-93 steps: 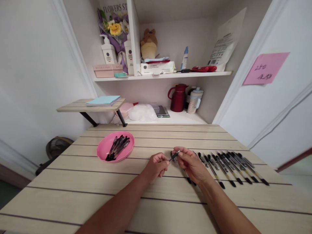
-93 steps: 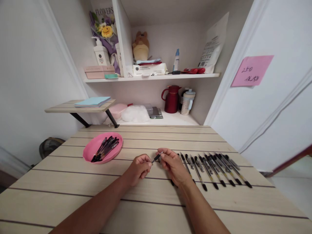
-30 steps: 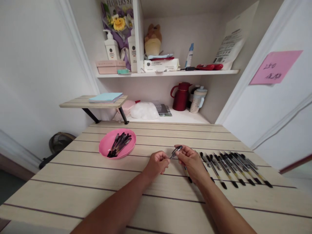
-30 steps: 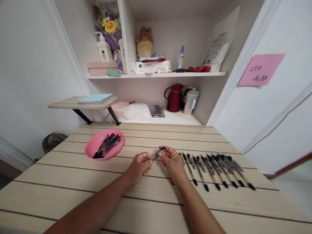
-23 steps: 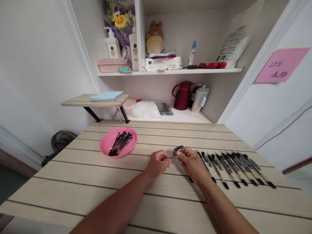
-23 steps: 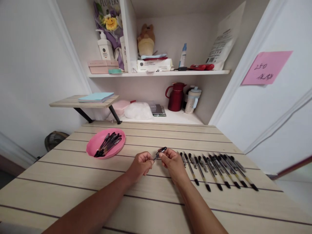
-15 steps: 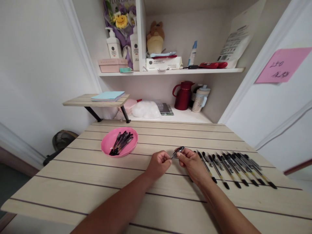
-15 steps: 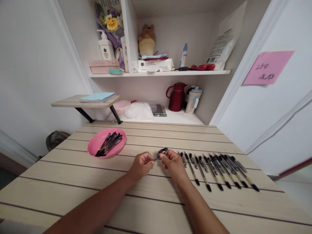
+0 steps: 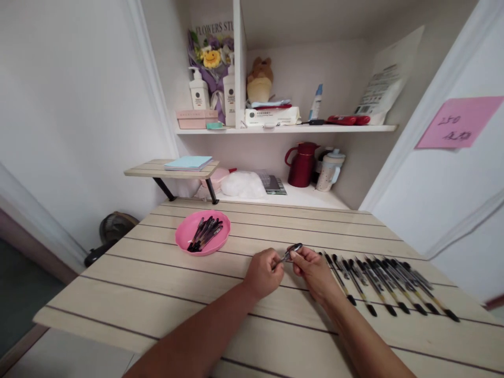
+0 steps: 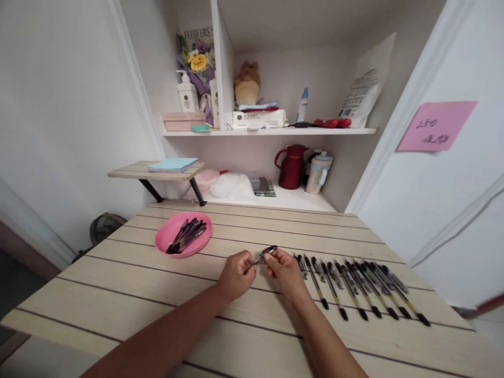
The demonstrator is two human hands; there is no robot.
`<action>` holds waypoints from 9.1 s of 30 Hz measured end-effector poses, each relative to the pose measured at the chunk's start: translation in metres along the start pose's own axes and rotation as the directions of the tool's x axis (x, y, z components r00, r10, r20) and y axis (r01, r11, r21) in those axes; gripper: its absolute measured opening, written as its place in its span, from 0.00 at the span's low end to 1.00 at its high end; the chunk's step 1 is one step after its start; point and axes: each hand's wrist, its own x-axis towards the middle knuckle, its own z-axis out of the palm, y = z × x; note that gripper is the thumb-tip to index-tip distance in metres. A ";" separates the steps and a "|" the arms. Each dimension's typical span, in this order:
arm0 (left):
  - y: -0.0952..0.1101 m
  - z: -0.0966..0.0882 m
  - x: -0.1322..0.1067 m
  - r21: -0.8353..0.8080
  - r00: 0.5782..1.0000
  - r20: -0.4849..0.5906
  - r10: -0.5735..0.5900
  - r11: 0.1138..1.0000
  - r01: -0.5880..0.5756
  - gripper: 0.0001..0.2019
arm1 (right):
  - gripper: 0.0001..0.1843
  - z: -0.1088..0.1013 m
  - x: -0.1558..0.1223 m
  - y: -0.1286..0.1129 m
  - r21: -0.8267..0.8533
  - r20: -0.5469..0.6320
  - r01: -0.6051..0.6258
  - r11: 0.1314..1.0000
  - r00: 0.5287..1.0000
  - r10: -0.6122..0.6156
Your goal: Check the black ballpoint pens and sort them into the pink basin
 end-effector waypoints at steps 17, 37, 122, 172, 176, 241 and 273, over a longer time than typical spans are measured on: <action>0.006 -0.006 -0.001 -0.641 0.830 0.521 -0.200 0.550 0.535 0.10 | 0.14 0.003 -0.014 -0.033 0.177 0.135 -0.025 0.984 0.991 0.001; 0.003 0.001 0.005 -0.390 0.943 0.253 -0.217 0.869 0.305 0.06 | 0.17 0.004 -0.013 -0.024 0.144 0.025 -0.034 0.989 0.999 0.030; 0.001 0.005 -0.009 -0.435 0.836 0.467 -0.287 0.749 0.500 0.20 | 0.15 -0.032 0.000 -0.028 0.187 -0.240 -0.042 0.982 0.967 0.087; 0.008 0.003 -0.013 -0.335 0.884 0.421 -0.203 0.871 0.360 0.17 | 0.16 -0.024 -0.016 -0.014 0.176 0.065 -0.152 0.973 0.988 0.143; 0.008 0.005 -0.014 -0.438 0.822 0.515 -0.245 0.749 0.498 0.18 | 0.17 -0.019 -0.019 -0.017 0.171 0.062 -0.147 0.974 0.989 0.138; 0.008 0.003 -0.015 -0.207 0.929 0.362 -0.076 0.965 0.160 0.16 | 0.11 -0.023 -0.017 -0.014 0.093 0.020 -0.105 0.990 0.994 0.103; -0.001 0.004 -0.012 -0.249 0.920 0.360 -0.157 0.934 0.257 0.17 | 0.17 -0.037 -0.004 -0.012 0.077 -0.236 0.038 0.996 0.972 -0.019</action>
